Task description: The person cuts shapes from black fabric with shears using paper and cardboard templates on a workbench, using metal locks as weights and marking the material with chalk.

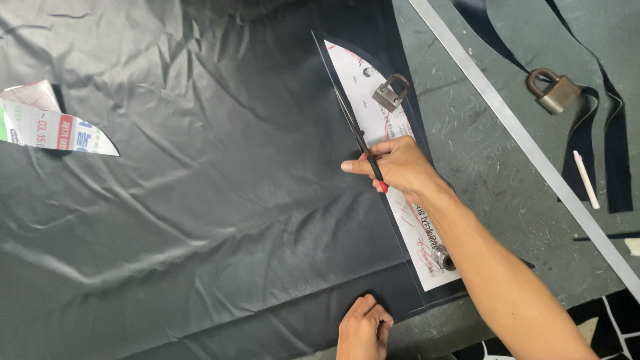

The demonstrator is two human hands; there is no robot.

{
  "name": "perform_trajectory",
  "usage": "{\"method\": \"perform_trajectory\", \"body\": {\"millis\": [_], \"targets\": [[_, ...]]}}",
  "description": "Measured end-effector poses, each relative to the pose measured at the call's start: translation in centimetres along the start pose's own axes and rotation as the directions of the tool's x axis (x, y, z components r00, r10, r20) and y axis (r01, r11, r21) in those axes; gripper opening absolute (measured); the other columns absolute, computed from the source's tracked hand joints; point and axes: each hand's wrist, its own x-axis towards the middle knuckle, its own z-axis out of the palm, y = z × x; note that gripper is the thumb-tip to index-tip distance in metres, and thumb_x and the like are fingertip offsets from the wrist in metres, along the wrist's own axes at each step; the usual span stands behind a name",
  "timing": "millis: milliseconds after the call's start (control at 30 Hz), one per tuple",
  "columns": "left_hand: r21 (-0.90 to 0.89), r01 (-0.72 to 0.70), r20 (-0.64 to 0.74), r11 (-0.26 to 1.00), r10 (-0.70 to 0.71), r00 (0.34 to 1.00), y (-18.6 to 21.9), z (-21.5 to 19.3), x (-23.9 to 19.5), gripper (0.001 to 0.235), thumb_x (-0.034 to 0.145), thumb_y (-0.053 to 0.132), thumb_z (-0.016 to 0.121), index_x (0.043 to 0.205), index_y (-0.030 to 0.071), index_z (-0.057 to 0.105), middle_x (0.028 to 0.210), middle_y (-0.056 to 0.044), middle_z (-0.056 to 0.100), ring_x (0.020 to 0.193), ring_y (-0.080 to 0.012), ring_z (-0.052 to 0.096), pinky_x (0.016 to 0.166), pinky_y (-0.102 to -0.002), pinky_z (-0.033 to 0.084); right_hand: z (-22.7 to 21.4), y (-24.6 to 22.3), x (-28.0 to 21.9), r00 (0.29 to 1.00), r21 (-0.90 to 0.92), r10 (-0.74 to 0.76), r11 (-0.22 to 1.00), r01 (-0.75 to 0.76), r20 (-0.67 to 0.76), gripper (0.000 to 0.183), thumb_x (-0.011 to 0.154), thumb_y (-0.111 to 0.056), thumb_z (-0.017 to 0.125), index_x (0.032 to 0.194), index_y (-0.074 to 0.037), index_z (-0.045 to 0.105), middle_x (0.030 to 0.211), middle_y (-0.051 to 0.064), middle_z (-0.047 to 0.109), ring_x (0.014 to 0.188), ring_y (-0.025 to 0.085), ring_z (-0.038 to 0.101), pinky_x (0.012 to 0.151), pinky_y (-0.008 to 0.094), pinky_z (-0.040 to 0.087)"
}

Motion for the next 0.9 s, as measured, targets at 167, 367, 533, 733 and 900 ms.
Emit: {"method": "perform_trajectory", "body": {"millis": [167, 367, 533, 733, 900], "targets": [[0.002, -0.024, 0.008, 1.0, 0.024, 1.0, -1.2, 0.8, -0.1, 0.019, 0.064, -0.01, 0.081, 0.071, 0.003, 0.068, 0.081, -0.009, 0.061, 0.08, -0.0254, 0.066, 0.07, -0.04, 0.056, 0.3, -0.9, 1.1, 1.0, 0.023, 0.004, 1.0, -0.003, -0.008, 0.035, 0.069, -0.017, 0.093, 0.082, 0.007, 0.072, 0.057, 0.006, 0.059, 0.041, 0.009, 0.049, 0.038, 0.026, 0.038], [0.061, 0.015, 0.063, 0.998, -0.019, 0.998, -3.3, 2.5, -0.3, 0.019, 0.066, -0.01, 0.08, 0.07, 0.006, 0.07, 0.08, -0.006, 0.062, 0.078, -0.0195, 0.066, 0.074, -0.036, 0.059, 0.5, -1.8, 2.2, 1.0, 0.036, -0.011, 0.999, 0.011, -0.007, 0.032, 0.069, -0.017, 0.093, 0.082, 0.005, 0.073, 0.058, 0.005, 0.06, 0.042, 0.009, 0.05, 0.038, 0.026, 0.038], [0.043, -0.019, 0.027, 0.999, 0.017, 0.999, -4.3, 3.0, -0.6, 0.019, 0.062, -0.01, 0.077, 0.067, 0.006, 0.069, 0.077, -0.006, 0.061, 0.075, -0.0194, 0.066, 0.069, -0.035, 0.06, 0.7, -2.8, 3.4, 1.0, 0.017, -0.019, 1.0, 0.019, 0.003, 0.033, 0.069, -0.018, 0.093, 0.082, 0.004, 0.074, 0.059, 0.003, 0.06, 0.043, 0.009, 0.051, 0.04, 0.025, 0.041], [0.046, -0.075, -0.117, 0.996, 0.08, 0.99, -5.1, 4.3, -0.6, 0.017, 0.054, -0.003, 0.078, 0.057, 0.007, 0.065, 0.07, -0.005, 0.057, 0.065, -0.0163, 0.064, 0.056, -0.031, 0.057, 0.9, -3.6, 4.6, 0.999, -0.006, -0.039, 0.999, 0.039, -0.016, 0.034, 0.069, -0.02, 0.094, 0.082, 0.004, 0.074, 0.058, 0.005, 0.058, 0.043, 0.01, 0.05, 0.041, 0.025, 0.04], [0.133, -0.123, -0.274, 0.983, 0.156, 0.949, -6.0, 6.0, -0.5, 0.015, 0.047, 0.01, 0.076, 0.046, 0.01, 0.061, 0.056, -0.002, 0.049, 0.052, -0.0111, 0.058, 0.04, -0.025, 0.048, 1.0, -4.3, 5.9, 0.998, 0.006, -0.068, 0.998, 0.068, 0.002, 0.035, 0.07, -0.021, 0.093, 0.084, 0.003, 0.072, 0.059, 0.004, 0.061, 0.045, 0.01, 0.055, 0.041, 0.025, 0.044]]}}
